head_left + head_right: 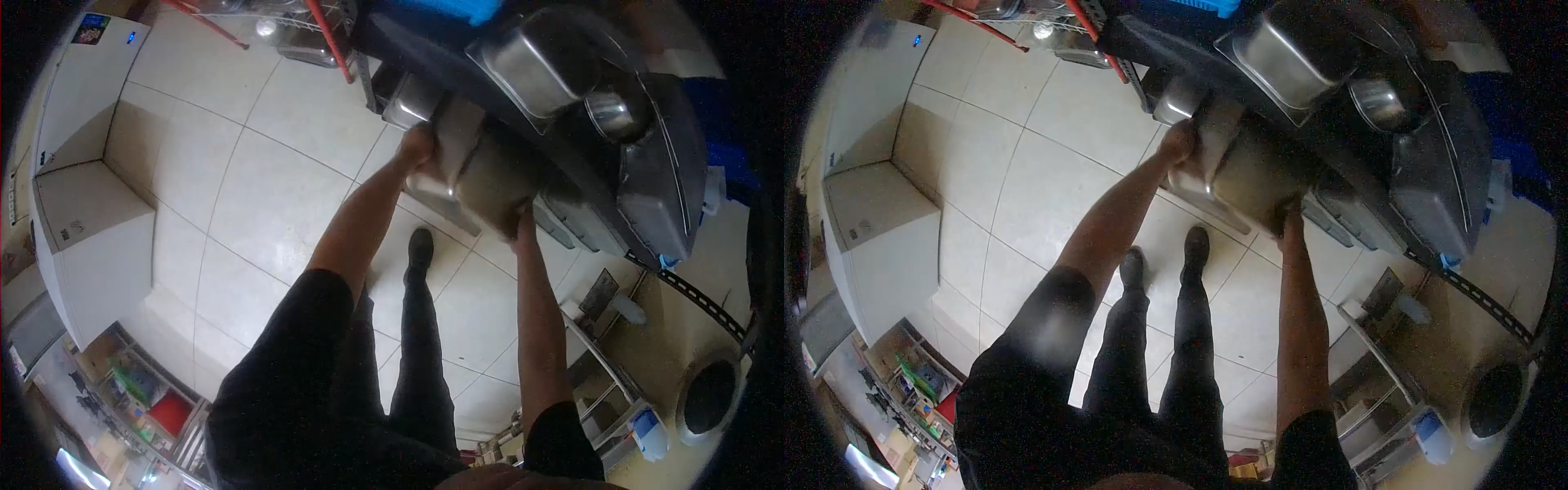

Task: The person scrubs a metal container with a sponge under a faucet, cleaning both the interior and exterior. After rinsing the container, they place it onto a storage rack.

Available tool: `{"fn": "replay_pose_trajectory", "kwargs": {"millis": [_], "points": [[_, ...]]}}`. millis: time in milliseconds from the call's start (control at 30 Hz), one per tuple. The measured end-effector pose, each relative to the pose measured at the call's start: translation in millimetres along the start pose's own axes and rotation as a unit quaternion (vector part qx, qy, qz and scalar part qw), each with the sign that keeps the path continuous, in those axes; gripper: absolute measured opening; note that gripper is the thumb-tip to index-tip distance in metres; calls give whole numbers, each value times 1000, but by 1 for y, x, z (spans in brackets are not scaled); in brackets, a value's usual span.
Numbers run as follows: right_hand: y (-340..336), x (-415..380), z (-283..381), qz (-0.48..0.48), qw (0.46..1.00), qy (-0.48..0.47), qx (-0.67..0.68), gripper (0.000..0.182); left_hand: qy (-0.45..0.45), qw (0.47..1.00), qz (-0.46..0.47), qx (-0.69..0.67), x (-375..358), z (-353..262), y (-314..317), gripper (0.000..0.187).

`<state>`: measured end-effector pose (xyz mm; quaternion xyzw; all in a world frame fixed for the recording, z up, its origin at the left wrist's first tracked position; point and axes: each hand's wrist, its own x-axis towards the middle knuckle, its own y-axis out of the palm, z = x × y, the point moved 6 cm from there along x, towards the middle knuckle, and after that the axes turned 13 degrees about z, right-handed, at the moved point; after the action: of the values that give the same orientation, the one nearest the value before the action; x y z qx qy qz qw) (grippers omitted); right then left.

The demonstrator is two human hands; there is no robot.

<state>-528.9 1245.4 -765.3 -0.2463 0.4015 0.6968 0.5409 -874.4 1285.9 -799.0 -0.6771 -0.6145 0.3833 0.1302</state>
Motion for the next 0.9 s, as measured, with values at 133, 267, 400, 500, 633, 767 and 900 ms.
{"fn": "replay_pose_trajectory", "kwargs": {"millis": [133,267,400,500,633,767,900], "points": [[-10,55,20,55,995,-62,56,76,-23,1000,16,10,68,9,-4,42],[-65,119,-4,-69,992,11,106,63,11,975,33,220,129,20,34,45],[-17,104,21,-62,986,-112,105,62,-43,982,80,168,105,-24,10,46],[-5,122,25,-4,990,-134,32,60,27,974,80,209,107,-38,20,46],[47,121,39,48,984,-113,127,58,75,992,-74,71,137,-23,61,53],[91,87,55,35,993,-77,82,61,96,962,143,211,61,-72,9,51],[91,78,47,21,999,-18,-19,62,74,971,-69,-217,41,-5,33,46]]}}
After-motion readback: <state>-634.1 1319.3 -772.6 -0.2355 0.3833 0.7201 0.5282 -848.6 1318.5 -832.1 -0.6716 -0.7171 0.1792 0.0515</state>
